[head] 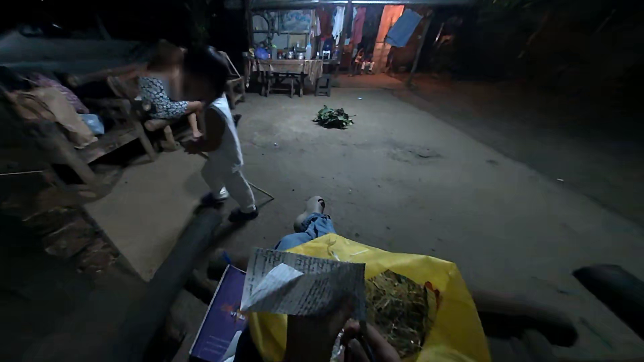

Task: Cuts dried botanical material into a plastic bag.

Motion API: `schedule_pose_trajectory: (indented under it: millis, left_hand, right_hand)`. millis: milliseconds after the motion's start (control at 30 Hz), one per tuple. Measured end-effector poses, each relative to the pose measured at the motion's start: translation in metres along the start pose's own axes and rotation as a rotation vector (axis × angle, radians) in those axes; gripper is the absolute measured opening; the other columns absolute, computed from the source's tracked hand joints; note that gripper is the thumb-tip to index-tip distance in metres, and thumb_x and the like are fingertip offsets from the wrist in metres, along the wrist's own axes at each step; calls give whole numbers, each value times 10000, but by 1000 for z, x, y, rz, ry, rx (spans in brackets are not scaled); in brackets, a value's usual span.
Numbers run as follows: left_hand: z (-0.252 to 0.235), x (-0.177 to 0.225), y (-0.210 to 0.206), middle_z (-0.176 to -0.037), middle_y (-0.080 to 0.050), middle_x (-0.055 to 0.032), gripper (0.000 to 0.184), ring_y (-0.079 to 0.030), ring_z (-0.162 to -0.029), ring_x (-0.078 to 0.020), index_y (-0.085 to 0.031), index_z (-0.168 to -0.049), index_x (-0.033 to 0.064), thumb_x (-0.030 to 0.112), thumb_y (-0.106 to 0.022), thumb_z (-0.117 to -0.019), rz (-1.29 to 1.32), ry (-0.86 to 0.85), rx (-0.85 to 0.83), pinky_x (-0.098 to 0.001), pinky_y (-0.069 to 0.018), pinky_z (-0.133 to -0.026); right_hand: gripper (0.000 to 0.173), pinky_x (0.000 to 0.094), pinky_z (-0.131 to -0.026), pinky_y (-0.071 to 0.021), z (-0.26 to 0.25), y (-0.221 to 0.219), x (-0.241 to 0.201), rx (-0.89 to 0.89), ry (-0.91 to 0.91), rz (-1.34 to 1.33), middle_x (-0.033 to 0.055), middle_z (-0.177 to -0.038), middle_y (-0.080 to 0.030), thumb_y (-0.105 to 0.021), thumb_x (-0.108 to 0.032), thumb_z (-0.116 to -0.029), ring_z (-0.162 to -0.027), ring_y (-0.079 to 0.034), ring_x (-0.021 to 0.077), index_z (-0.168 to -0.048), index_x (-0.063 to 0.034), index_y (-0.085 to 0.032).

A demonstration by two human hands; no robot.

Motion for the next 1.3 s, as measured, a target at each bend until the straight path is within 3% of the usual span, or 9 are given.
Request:
schedule_pose_trajectory:
  millis: [100, 200, 367, 733, 867, 967, 1167, 1300]
  left_hand:
    - [-1, -5, 1, -970, -731, -70, 412, -698, -933, -34, -601, -1108, -158, -53, -801, -764, -1, -18, -6, -223, -579, -887]
    - [-3, -4, 2, -949, -738, -47, 359, -707, -916, -38, -614, -1090, -133, -57, -779, -781, 24, -26, -4, -229, -590, -871]
    - [-3, -4, 3, -945, -725, -26, 392, -696, -912, -22, -594, -1098, -129, -73, -788, -762, 31, 10, 15, -225, -590, -859]
    - [-5, -12, 3, -932, -732, -33, 390, -719, -885, -71, -595, -1097, -110, -95, -772, -750, 88, 53, 6, -276, -618, -831]
    - [-5, -9, 2, -926, -727, -38, 379, -714, -881, -64, -592, -1096, -113, -81, -761, -758, 55, 93, -16, -259, -610, -833]
    - [-4, -10, 1, -921, -725, -37, 381, -710, -880, -62, -597, -1095, -104, -87, -771, -756, 51, 121, -48, -251, -604, -830]
    - [-7, -15, 2, -938, -728, -81, 399, -718, -893, -96, -594, -1110, -123, -91, -772, -755, 51, 159, -50, -274, -609, -842]
    - [-7, -8, 1, -937, -729, -58, 414, -714, -900, -76, -588, -1119, -111, -81, -783, -755, 41, 167, -54, -259, -603, -852]
  right_hand:
    - [135, 177, -598, -520, 0, -2, 0, 0, -4, -51, -148, -799, -654, -571, -234, -1036, -651, -599, -46, -1092, -117, -608]
    - [239, 215, -664, -551, 1, -5, -3, -43, 3, -1, -101, -844, -651, -553, -263, -1044, -711, -621, -22, -1121, -39, -582]
    - [215, 203, -683, -539, 1, -7, -3, -47, -3, -32, -124, -825, -637, -571, -251, -1027, -717, -611, -34, -1110, -54, -590]
    - [86, 166, -593, -499, 2, -9, -6, 36, -36, -56, -143, -732, -592, -555, -133, -1010, -619, -560, -55, -1040, -63, -595]
    - [105, 170, -600, -505, 1, -9, -7, 35, -34, -69, -142, -747, -603, -555, -146, -1015, -630, -570, -50, -1053, -55, -592]
    - [200, 185, -626, -528, 2, -8, -7, 42, -37, -61, -135, -762, -620, -564, -254, -1031, -653, -597, -40, -1064, -56, -577]
    - [144, 176, -585, -504, 2, -6, -5, 65, -84, -60, -149, -727, -605, -571, -219, -1024, -608, -569, -48, -1041, -78, -593]
    - [164, 181, -584, -503, 1, -6, -4, 55, -71, -86, -153, -718, -597, -564, -253, -1030, -606, -568, -40, -1041, -92, -590]
Point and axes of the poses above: each hand's wrist, its own z-axis away from the middle knuckle, its own y-axis out of the back of the hand, x = y × z, the point moved 5 cm from there along -z, towards the middle knuckle
